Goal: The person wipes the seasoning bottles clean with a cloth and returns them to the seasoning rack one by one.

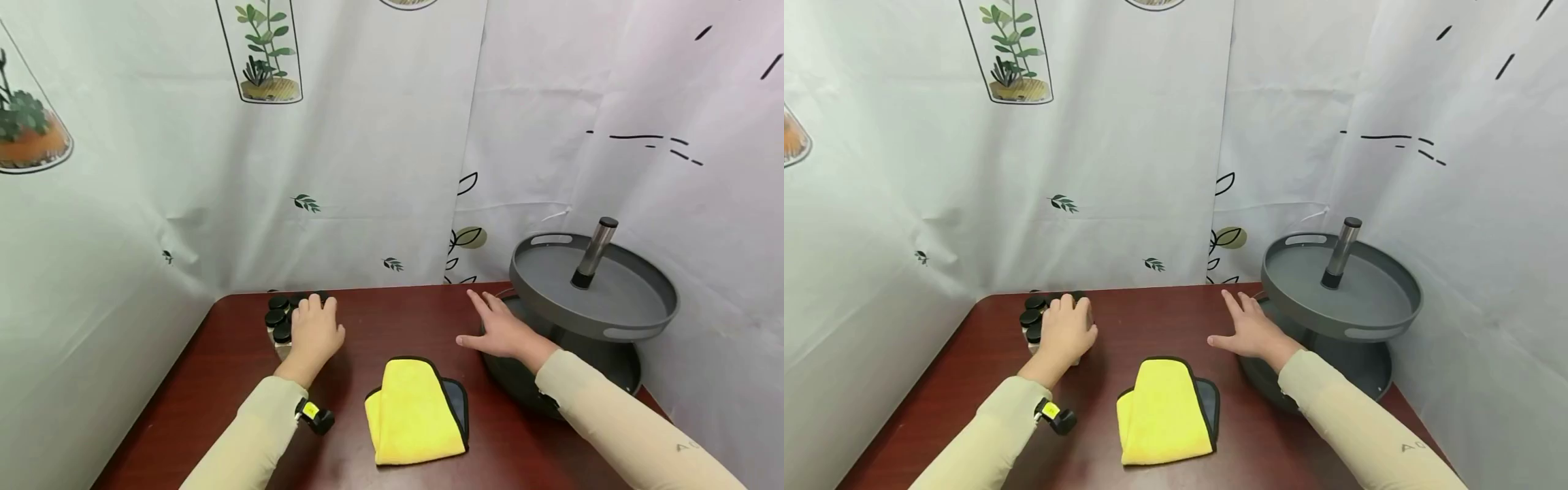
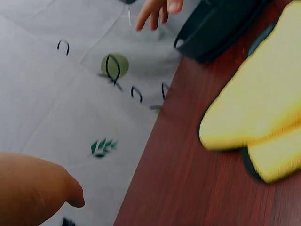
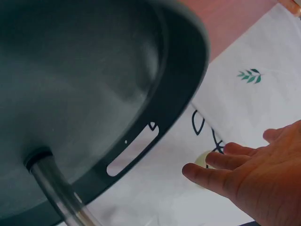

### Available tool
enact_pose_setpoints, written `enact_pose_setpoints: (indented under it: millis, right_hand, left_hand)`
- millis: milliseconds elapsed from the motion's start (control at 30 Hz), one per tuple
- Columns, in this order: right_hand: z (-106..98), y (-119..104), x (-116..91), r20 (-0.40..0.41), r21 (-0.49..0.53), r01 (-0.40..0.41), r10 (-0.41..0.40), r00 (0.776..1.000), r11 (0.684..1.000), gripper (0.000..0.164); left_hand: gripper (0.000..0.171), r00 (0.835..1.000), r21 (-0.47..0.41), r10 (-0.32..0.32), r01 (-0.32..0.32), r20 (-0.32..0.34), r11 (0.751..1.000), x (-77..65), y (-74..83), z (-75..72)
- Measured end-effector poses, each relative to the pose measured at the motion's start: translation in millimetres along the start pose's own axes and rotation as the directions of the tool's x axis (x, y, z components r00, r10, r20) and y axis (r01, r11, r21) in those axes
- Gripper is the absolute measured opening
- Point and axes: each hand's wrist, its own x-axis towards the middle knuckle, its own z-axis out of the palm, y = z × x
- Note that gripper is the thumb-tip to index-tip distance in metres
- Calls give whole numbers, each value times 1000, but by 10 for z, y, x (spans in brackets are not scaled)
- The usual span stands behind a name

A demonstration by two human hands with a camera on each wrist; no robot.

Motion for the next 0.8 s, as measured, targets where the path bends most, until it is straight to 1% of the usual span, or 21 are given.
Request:
enact_pose_setpoints:
  millis: [133, 267, 367, 467, 567, 633, 700, 800]
  right_hand:
    - [23, -33, -24, 23, -35, 35, -34, 999, 999, 104]
    - [50, -80, -52, 25, -63, 69, -68, 997, 996, 100]
    - [82, -112, -65, 35, -61, 91, -89, 995, 994, 98]
    - [120, -137, -66, 54, -56, 93, -90, 994, 994, 97]
    - [165, -158, -64, 63, -59, 97, -93, 994, 994, 96]
    - [201, -183, -67, 68, -68, 106, -102, 992, 992, 95]
    - [241, -229, -85, 76, -78, 128, -122, 990, 989, 94]
    - [312, -352, -153, 102, -93, 179, -169, 980, 979, 91]
  left_hand:
    - [39, 999, 9, -25, 25, 39, 1000, -24, -148, 9]
    - [33, 996, -6, -2, 2, 85, 1000, -33, -243, 19]
    - [34, 994, -17, 2, 0, 112, 1000, -33, -292, -14]
    - [32, 990, -23, 2, 1, 141, 1000, -28, -324, -55]
    - [25, 986, -34, 24, -19, 163, 999, -20, -338, -72]
    - [22, 985, -40, 42, -36, 166, 999, -23, -326, -69]
    - [21, 986, -46, 64, -57, 152, 997, -39, -296, -58]
    - [20, 988, -52, 97, -92, 120, 994, -93, -201, -42]
